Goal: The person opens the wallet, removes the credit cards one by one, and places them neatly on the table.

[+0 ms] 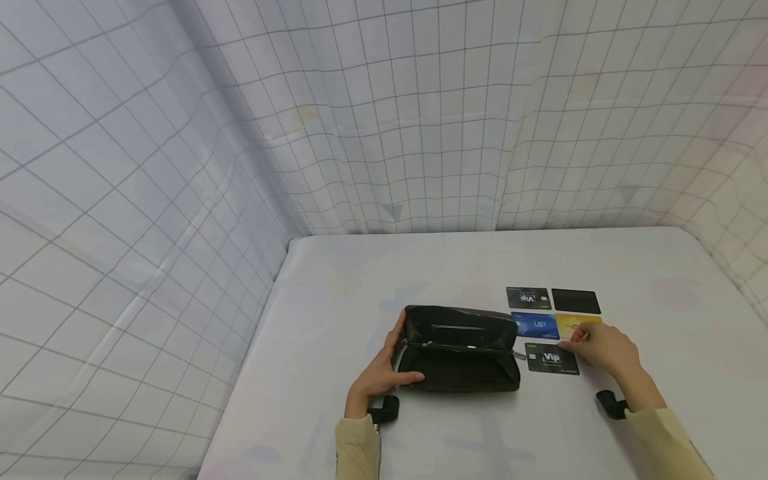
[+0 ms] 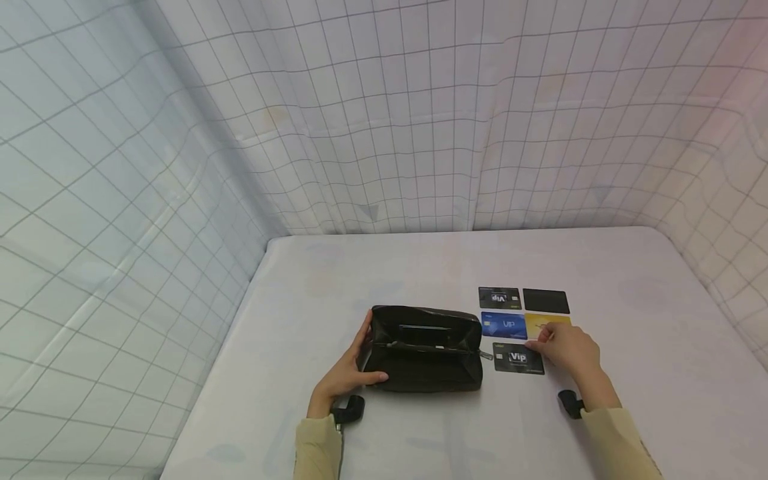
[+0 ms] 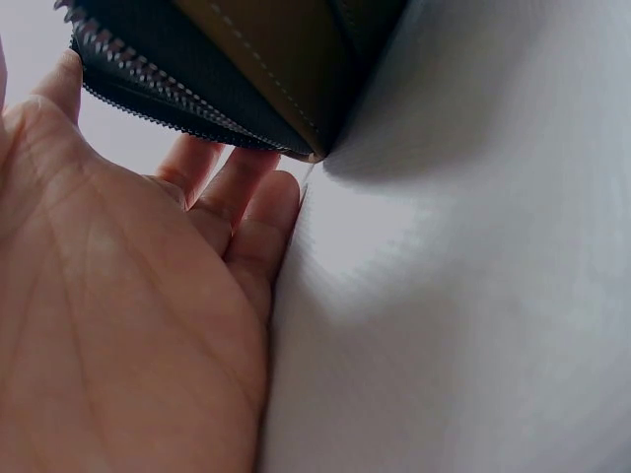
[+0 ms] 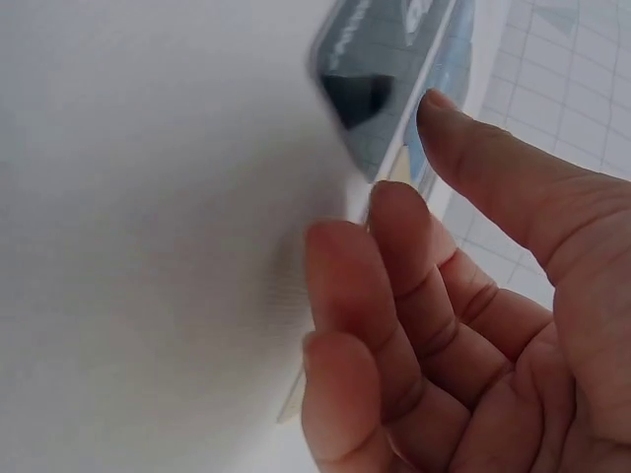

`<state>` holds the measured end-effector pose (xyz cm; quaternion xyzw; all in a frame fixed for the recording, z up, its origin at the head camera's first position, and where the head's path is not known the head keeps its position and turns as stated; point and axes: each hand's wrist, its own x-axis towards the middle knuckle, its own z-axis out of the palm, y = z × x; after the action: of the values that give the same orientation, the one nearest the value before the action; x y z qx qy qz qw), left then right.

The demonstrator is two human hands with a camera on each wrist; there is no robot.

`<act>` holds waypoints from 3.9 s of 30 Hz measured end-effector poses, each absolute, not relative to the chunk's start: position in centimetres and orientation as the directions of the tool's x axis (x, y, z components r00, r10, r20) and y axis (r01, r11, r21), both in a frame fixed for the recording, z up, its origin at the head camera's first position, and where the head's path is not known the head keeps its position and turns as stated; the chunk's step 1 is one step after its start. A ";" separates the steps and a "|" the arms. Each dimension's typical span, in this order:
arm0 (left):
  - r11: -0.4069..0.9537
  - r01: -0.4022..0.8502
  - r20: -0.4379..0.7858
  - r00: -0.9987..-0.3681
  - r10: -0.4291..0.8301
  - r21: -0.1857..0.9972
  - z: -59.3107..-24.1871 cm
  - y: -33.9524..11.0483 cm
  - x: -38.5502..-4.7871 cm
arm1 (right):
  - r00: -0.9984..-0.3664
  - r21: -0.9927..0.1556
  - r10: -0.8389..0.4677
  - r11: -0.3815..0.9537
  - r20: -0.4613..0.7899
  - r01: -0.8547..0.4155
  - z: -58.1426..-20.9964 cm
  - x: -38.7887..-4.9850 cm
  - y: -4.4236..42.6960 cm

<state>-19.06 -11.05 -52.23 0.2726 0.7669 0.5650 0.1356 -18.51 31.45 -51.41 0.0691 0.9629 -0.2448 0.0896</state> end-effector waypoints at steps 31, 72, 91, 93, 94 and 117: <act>0.222 0.235 0.071 -0.821 0.567 0.946 -52.1 -10.9 -19.0 | -0.981 -0.662 -0.165 0.724 0.105 -0.193 -45.6 -19.8 24.1; 0.213 0.278 0.101 -0.797 0.595 0.937 -52.3 -11.0 -19.0 | -0.933 -0.725 -0.320 0.681 -0.167 -0.103 -46.5 -22.7 16.0; 0.205 0.293 0.118 -0.794 0.596 0.934 -52.3 -10.9 -18.6 | -0.971 -0.618 -0.216 0.779 -0.107 -0.105 -47.0 -22.4 15.1; 0.209 0.299 0.120 -0.792 0.599 0.931 -52.3 -10.9 -18.5 | -0.974 -0.608 -0.209 0.786 -0.092 -0.111 -47.0 -22.3 15.0; 0.211 0.302 0.120 -0.790 0.601 0.930 -52.3 -10.9 -18.5 | -0.975 -0.603 -0.205 0.789 -0.084 -0.114 -47.0 -22.3 14.9; 0.204 0.350 0.165 -0.782 0.600 0.914 -52.3 -10.7 -18.2 | -0.969 -0.457 -0.236 0.856 0.073 -0.243 -47.6 -22.4 15.0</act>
<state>-18.16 -10.70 -52.25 0.3095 0.7675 0.5496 0.1140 -22.41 14.99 -47.63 -0.1243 0.9632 -0.2381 -0.0070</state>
